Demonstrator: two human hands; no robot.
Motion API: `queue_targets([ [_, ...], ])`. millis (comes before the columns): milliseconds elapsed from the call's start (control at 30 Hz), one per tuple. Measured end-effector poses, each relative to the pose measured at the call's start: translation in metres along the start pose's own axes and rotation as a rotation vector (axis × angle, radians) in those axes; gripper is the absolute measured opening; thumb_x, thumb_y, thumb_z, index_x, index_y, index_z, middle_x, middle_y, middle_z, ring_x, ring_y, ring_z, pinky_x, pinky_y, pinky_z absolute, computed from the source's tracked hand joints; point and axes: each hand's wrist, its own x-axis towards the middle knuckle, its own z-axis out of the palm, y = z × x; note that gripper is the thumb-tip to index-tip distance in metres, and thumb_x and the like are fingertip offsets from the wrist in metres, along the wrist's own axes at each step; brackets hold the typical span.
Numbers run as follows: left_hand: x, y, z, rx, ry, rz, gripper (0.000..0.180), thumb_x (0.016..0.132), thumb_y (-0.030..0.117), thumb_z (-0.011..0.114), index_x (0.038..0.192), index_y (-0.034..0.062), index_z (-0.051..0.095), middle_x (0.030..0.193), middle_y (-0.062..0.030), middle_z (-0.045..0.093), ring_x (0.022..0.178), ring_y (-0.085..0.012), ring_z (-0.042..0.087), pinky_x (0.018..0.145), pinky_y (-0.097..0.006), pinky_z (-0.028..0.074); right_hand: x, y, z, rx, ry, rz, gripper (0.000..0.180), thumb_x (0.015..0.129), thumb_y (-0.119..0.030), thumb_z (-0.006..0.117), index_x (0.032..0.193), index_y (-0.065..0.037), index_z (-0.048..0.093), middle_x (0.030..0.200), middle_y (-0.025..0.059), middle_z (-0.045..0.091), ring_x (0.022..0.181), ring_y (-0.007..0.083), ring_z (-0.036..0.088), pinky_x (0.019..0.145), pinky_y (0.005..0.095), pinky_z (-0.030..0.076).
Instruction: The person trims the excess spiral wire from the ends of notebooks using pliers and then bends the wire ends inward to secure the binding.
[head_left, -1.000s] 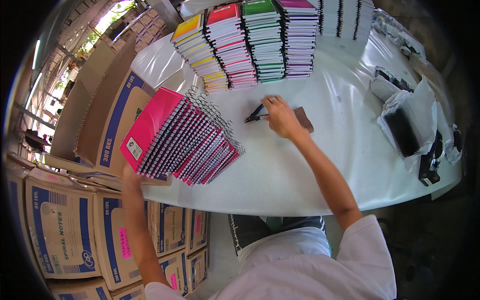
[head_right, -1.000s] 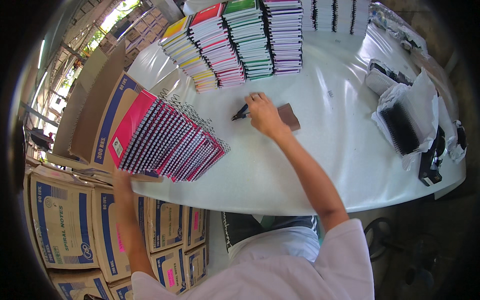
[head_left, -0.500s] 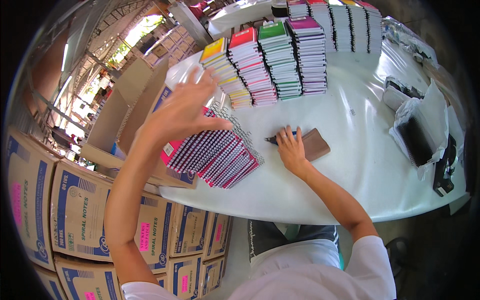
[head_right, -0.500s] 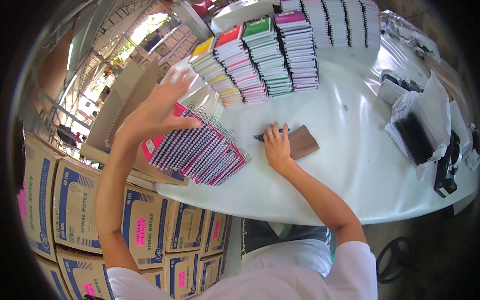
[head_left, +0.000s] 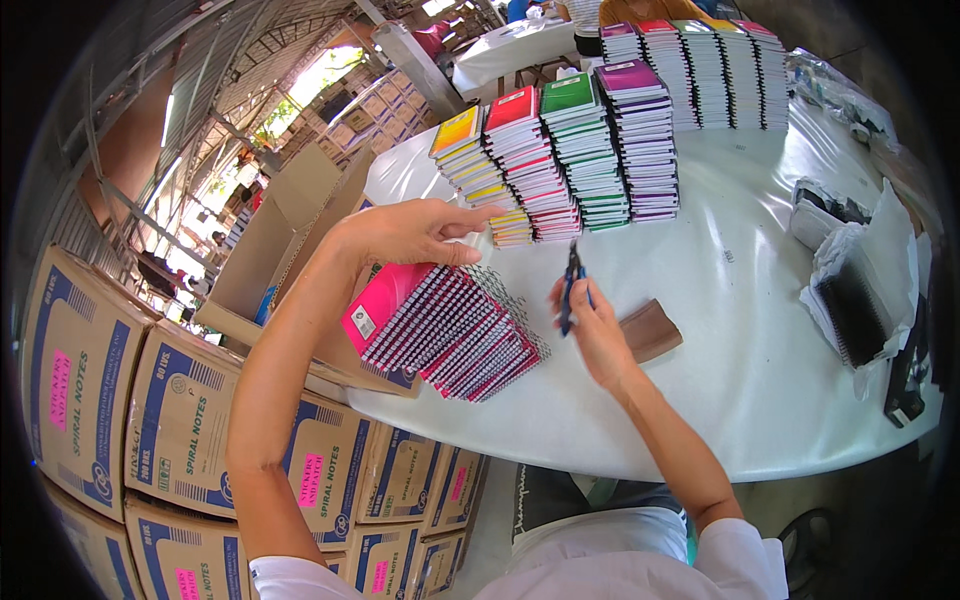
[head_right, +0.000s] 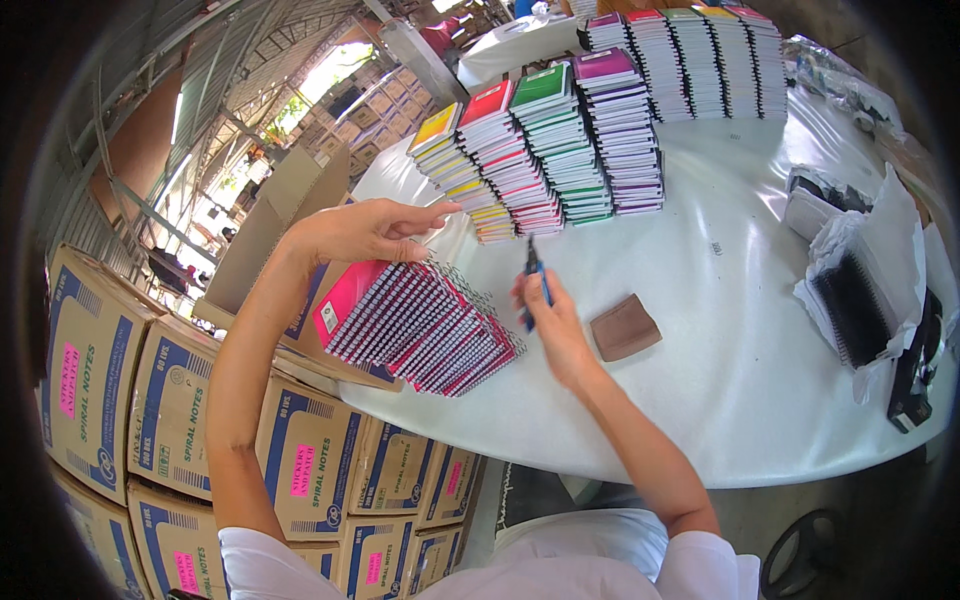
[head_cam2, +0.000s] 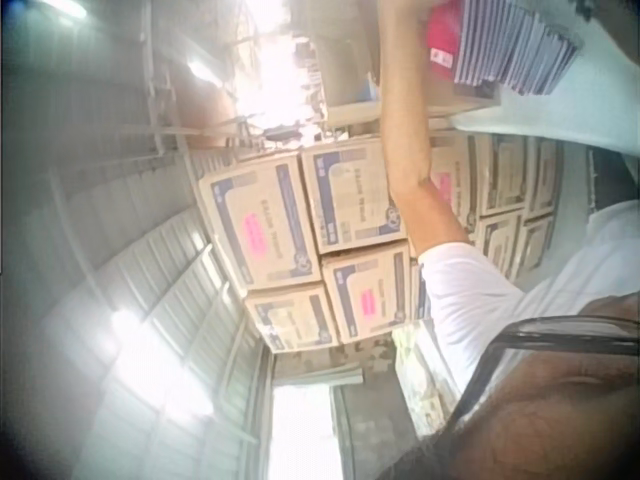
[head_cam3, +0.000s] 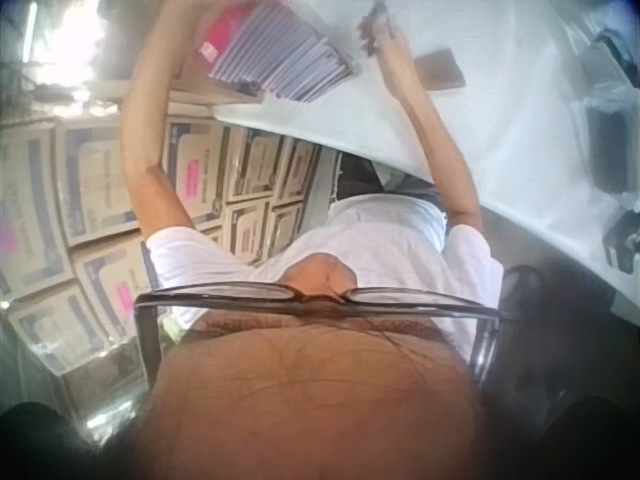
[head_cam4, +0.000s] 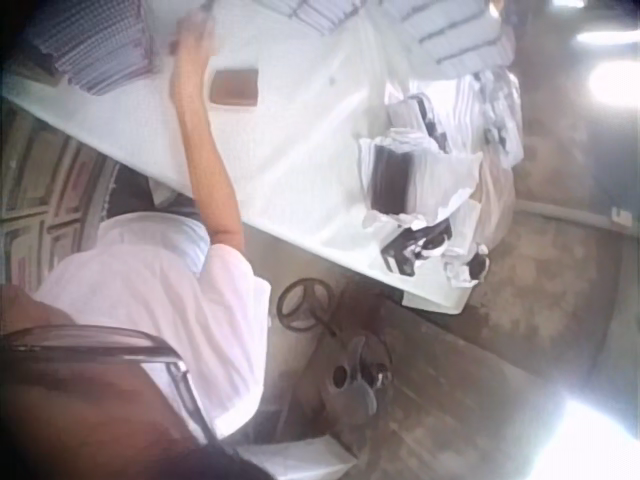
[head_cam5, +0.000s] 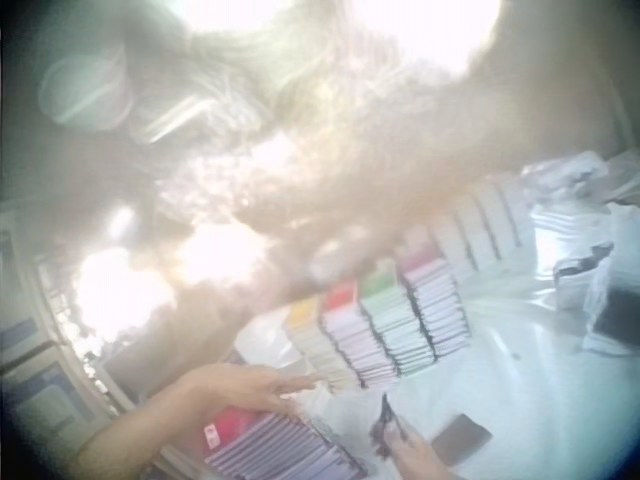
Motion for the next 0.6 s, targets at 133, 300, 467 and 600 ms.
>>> queue_targets([
  [133,0.014,0.011,-0.010,0.022,-0.133,0.013,0.069,0.085,0.005,0.066,0.147,0.0238,0.040,0.137,-0.0156,0.054,0.123,-0.0297,0.055,0.102,-0.036,0.045,-0.021,-0.013,0.043,0.417,-0.383,0.451,0.069,0.093,-0.068,0.030,0.105,-0.004,0.054,0.078,0.0053,0.057,0.066,0.0164,0.054,0.068,0.0322,0.049],
  [300,0.022,0.012,-0.011,-0.010,-0.178,-0.058,0.072,0.082,-0.008,0.062,0.145,0.0217,0.043,0.142,-0.0104,0.051,0.126,-0.0278,0.053,0.103,-0.035,0.046,-0.020,-0.030,0.090,0.354,-0.439,0.547,0.075,0.093,-0.069,0.026,0.105,-0.003,0.057,0.083,0.0063,0.060,0.071,0.0187,0.060,0.068,0.0320,0.052],
  [467,0.022,0.002,-0.008,-0.064,-0.078,-0.006,0.077,0.080,-0.007,0.064,0.144,0.0309,0.044,0.132,-0.0106,0.058,0.108,-0.0183,0.060,0.098,-0.032,0.049,-0.006,-0.032,0.092,0.382,-0.465,0.557,0.075,0.093,-0.070,0.027,0.106,-0.002,0.057,0.086,0.0071,0.062,0.076,0.0196,0.062,0.069,0.0313,0.053],
  [600,0.023,-0.006,-0.006,-0.158,-0.054,0.019,0.078,0.079,-0.008,0.064,0.144,0.0307,0.044,0.132,-0.0096,0.059,0.105,-0.0163,0.060,0.096,-0.031,0.050,-0.002,-0.031,0.093,0.425,-0.443,0.590,0.074,0.093,-0.070,0.028,0.104,-0.003,0.058,0.081,0.0061,0.060,0.072,0.0182,0.060,0.066,0.0304,0.051],
])
